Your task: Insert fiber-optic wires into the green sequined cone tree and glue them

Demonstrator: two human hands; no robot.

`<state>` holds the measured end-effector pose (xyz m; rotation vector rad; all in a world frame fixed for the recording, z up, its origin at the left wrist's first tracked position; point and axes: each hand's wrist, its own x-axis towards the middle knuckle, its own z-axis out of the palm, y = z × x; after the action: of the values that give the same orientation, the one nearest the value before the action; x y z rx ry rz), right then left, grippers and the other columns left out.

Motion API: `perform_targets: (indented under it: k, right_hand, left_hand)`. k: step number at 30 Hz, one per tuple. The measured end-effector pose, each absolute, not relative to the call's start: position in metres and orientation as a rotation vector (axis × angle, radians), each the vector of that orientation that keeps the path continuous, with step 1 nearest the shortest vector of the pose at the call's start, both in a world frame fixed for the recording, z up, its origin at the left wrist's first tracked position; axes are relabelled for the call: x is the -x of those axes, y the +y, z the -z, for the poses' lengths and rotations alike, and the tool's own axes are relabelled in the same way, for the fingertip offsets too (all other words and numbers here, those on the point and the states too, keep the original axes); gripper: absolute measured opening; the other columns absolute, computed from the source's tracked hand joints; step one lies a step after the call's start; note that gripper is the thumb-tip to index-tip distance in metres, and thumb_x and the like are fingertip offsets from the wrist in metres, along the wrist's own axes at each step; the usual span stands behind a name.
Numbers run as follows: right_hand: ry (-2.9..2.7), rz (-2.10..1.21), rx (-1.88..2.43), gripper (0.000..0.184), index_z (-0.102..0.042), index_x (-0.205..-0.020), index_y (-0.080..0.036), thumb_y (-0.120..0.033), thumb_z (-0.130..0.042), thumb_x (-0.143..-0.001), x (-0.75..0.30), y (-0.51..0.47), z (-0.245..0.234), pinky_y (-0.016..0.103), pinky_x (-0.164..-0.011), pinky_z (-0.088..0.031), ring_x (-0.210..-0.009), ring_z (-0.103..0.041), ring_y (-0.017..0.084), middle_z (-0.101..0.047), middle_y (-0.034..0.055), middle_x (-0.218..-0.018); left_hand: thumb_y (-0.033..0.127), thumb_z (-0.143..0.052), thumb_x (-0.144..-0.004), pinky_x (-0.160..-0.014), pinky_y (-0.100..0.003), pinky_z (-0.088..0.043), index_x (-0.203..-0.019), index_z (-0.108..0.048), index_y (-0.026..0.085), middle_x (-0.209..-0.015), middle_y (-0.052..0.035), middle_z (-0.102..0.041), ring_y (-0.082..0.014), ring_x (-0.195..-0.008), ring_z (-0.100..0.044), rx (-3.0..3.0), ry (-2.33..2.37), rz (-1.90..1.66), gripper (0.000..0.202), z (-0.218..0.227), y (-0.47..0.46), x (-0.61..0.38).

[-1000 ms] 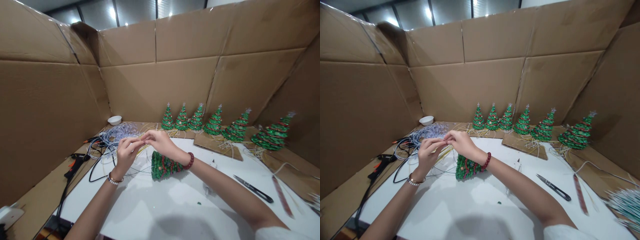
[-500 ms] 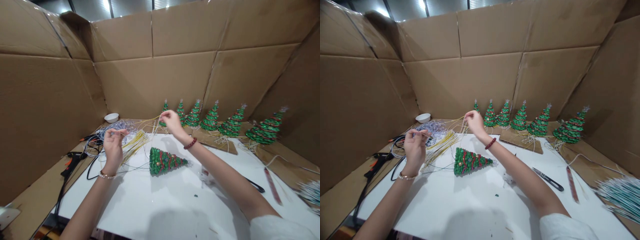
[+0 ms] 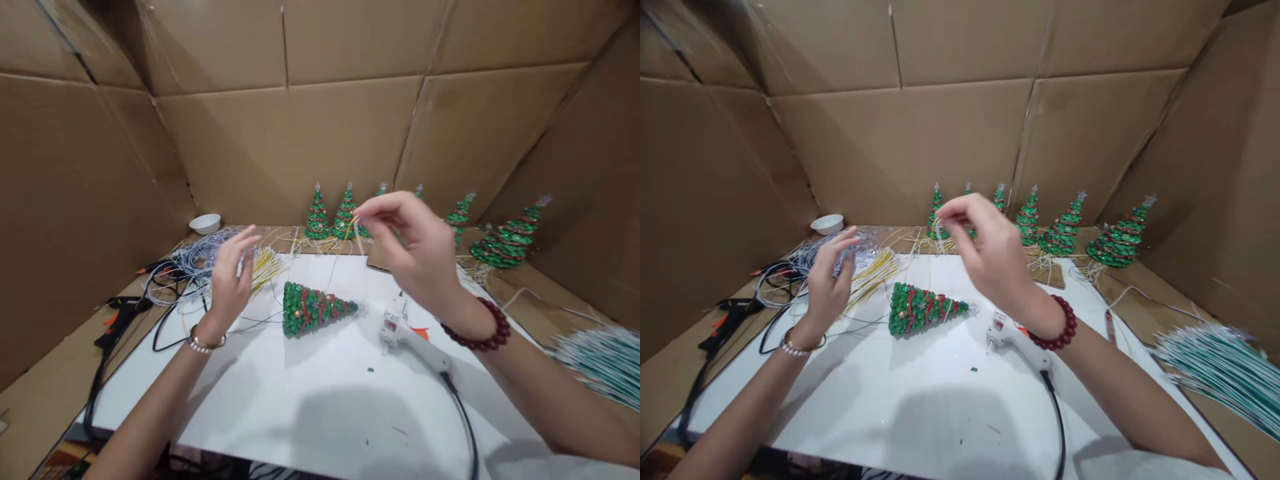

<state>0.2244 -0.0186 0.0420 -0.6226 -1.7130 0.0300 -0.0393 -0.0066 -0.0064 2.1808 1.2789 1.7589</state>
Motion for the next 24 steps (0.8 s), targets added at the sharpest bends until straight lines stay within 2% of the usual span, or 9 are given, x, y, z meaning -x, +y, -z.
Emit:
perform_targets:
  k: [3, 5, 7, 9, 12, 15, 17, 21, 24]
  right_hand:
    - [-1.868, 0.084, 0.495, 0.016, -0.057, -0.094, -0.020, -0.008, -0.045, -0.092, -0.216, -0.035, -0.039, 0.030, -0.080, -0.052, -0.088, -0.062, 0.014, -0.065, 0.0031, -0.090]
    - [-1.937, 0.126, 0.400, 0.016, -0.056, -0.097, -0.017, -0.008, -0.043, -0.092, -0.213, -0.040, -0.036, 0.031, -0.083, -0.052, -0.093, -0.061, 0.015, -0.065, 0.0056, -0.094]
    - [-1.968, 0.186, 0.391, 0.017, -0.056, -0.100, -0.015, -0.008, -0.042, -0.092, -0.217, -0.041, -0.033, 0.032, -0.086, -0.051, -0.098, -0.060, 0.016, -0.065, 0.0077, -0.099]
    - [-1.961, 0.256, 0.454, 0.019, -0.056, -0.100, -0.016, -0.007, -0.041, -0.092, -0.228, -0.039, -0.032, 0.031, -0.087, -0.050, -0.098, -0.060, 0.015, -0.065, 0.0068, -0.099]
    - [-1.923, 0.309, 0.584, 0.019, -0.057, -0.097, -0.017, -0.007, -0.042, -0.093, -0.254, -0.033, -0.031, 0.028, -0.081, -0.050, -0.088, -0.061, 0.013, -0.065, 0.0049, -0.090]
    - [-1.975, 0.336, 0.792, 0.015, -0.058, -0.097, -0.016, -0.010, -0.045, -0.092, -0.279, -0.027, -0.025, 0.030, -0.078, -0.050, -0.086, -0.061, 0.016, -0.065, 0.0066, -0.089]
    - [-2.096, 0.399, 0.912, 0.017, -0.057, -0.104, -0.015, -0.012, -0.047, -0.091, -0.282, -0.029, -0.016, 0.040, -0.089, -0.047, -0.101, -0.059, 0.022, -0.065, 0.0106, -0.103]
    - [-2.327, 0.488, 0.705, 0.029, -0.051, -0.121, -0.011, -0.014, -0.044, -0.093, -0.251, -0.042, 0.005, 0.053, -0.110, -0.026, -0.126, -0.044, 0.027, -0.055, 0.0164, -0.129]
    - [-2.465, 0.282, 0.575, 0.025, -0.051, -0.115, -0.009, -0.009, -0.037, -0.094, -0.221, -0.047, 0.015, 0.041, -0.098, -0.041, -0.101, -0.058, 0.019, -0.063, 0.0131, -0.106]
  left_hand:
    - [0.030, -0.053, -0.091, -0.108, -0.036, -0.030, -0.131, -0.049, 0.024, -0.136, -0.0074, -0.052, -0.0231, -0.126, -0.044, -2.050, 0.830, -1.368, 0.041, -0.013, -0.029, -0.002]
    - [0.033, -0.051, -0.092, -0.094, -0.033, -0.042, -0.131, -0.046, 0.022, -0.115, -0.0087, -0.062, -0.0208, -0.107, -0.056, -1.888, 0.697, -1.005, 0.041, -0.020, -0.042, -0.023]
    - [0.036, -0.043, -0.095, -0.077, -0.030, -0.046, -0.120, -0.051, 0.019, -0.085, -0.0045, -0.063, -0.0159, -0.080, -0.058, -1.692, 0.639, -0.774, 0.031, -0.021, -0.051, -0.035]
    - [0.041, -0.036, -0.097, -0.060, -0.025, -0.043, -0.099, -0.056, 0.017, -0.064, 0.0024, -0.047, -0.0107, -0.057, -0.045, -1.510, 0.622, -0.651, 0.031, -0.020, -0.055, -0.037]
    - [0.044, -0.037, -0.095, -0.045, -0.020, -0.027, -0.075, -0.052, 0.016, -0.057, 0.0065, -0.028, -0.0076, -0.048, -0.024, -1.549, 0.784, -0.598, 0.037, -0.016, -0.055, -0.025]
    - [0.041, -0.041, -0.094, -0.047, -0.021, -0.024, -0.071, -0.054, 0.015, -0.059, 0.0045, -0.037, -0.0082, -0.052, -0.029, -1.927, 1.109, -0.620, 0.038, -0.011, -0.050, -0.012]
    - [0.040, -0.040, -0.094, -0.052, -0.021, -0.028, -0.071, -0.057, 0.015, -0.062, 0.0029, -0.045, -0.0093, -0.057, -0.037, -2.111, 1.233, -0.610, 0.038, -0.007, -0.048, -0.008]
    - [0.035, -0.039, -0.094, -0.055, -0.021, -0.032, -0.073, -0.059, 0.015, -0.062, 0.0034, -0.049, -0.0097, -0.057, -0.042, -2.239, 1.248, -0.557, 0.035, 0.000, -0.046, -0.018]
    - [0.029, -0.041, -0.092, -0.055, -0.020, -0.033, -0.071, -0.059, 0.014, -0.061, 0.0032, -0.052, -0.0092, -0.056, -0.043, -2.290, 1.203, -0.516, 0.031, -0.002, -0.042, -0.022]
